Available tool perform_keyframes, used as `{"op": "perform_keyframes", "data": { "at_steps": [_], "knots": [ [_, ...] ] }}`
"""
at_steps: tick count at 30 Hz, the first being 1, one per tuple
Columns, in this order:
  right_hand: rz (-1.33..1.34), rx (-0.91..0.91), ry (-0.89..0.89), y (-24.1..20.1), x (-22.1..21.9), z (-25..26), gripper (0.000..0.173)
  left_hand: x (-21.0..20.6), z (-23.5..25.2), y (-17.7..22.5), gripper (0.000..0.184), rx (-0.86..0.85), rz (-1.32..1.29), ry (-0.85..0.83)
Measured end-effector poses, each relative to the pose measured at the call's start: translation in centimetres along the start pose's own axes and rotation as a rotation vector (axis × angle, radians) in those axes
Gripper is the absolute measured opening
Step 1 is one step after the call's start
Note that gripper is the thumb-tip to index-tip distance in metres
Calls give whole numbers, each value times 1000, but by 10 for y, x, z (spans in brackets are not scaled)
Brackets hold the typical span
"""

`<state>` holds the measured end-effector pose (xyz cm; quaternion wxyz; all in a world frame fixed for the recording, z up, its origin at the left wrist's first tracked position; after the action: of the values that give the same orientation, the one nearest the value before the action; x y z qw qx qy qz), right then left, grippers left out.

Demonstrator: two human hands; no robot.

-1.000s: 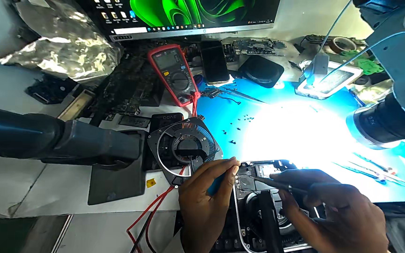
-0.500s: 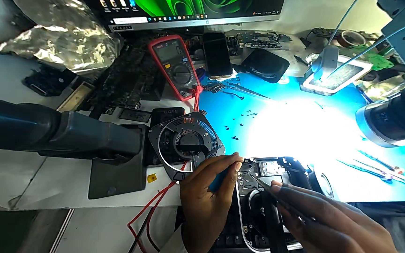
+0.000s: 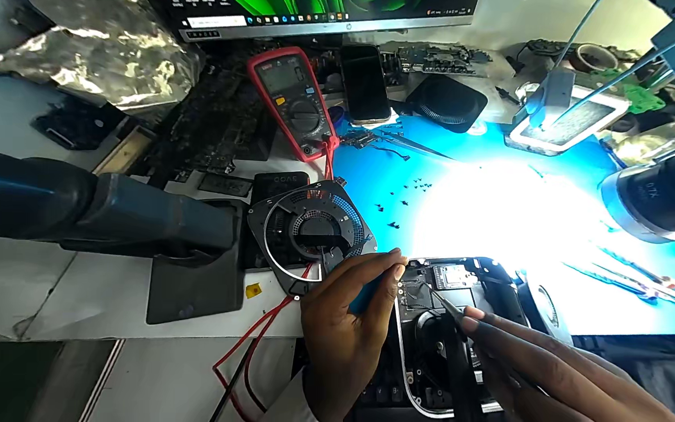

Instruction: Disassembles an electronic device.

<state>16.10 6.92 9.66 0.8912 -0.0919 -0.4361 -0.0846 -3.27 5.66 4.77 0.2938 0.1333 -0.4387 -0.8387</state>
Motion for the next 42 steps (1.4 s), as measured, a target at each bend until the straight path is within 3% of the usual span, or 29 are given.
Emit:
{"op": "perform_keyframes", "data": {
  "at_steps": [9, 16, 19, 32, 39, 42],
  "knots": [
    [36, -5, 3, 1, -2, -3, 9, 0, 0, 0, 18, -1, 4, 1],
    [281, -491, 258, 39, -4, -27, 19, -1, 0, 0, 18, 0, -9, -4],
    [347, -567, 334, 46, -4, -30, 21, -1, 0, 1, 17, -2, 7, -5],
    [450, -621, 406, 51, 2, -25, 22, -1, 0, 1, 17, -2, 3, -12],
    [150, -489, 272, 46, 17, 6, 28, 0, 1, 1, 18, 12, -10, -2],
    [138, -461, 212, 49, 14, 15, 30, -1, 1, 0, 18, 18, -37, 1]
  ]
}}
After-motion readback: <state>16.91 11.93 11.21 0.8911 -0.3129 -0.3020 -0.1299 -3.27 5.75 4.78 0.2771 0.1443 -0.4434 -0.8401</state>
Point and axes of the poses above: each hand's wrist, its own z-axis towards the middle knuckle, its own x-axis out of the back of the hand, y = z × x, the point moved 8 cm from there along z, towards the middle knuckle, and after that the axes turned 6 degrees about -z, right-handed, at the moved point
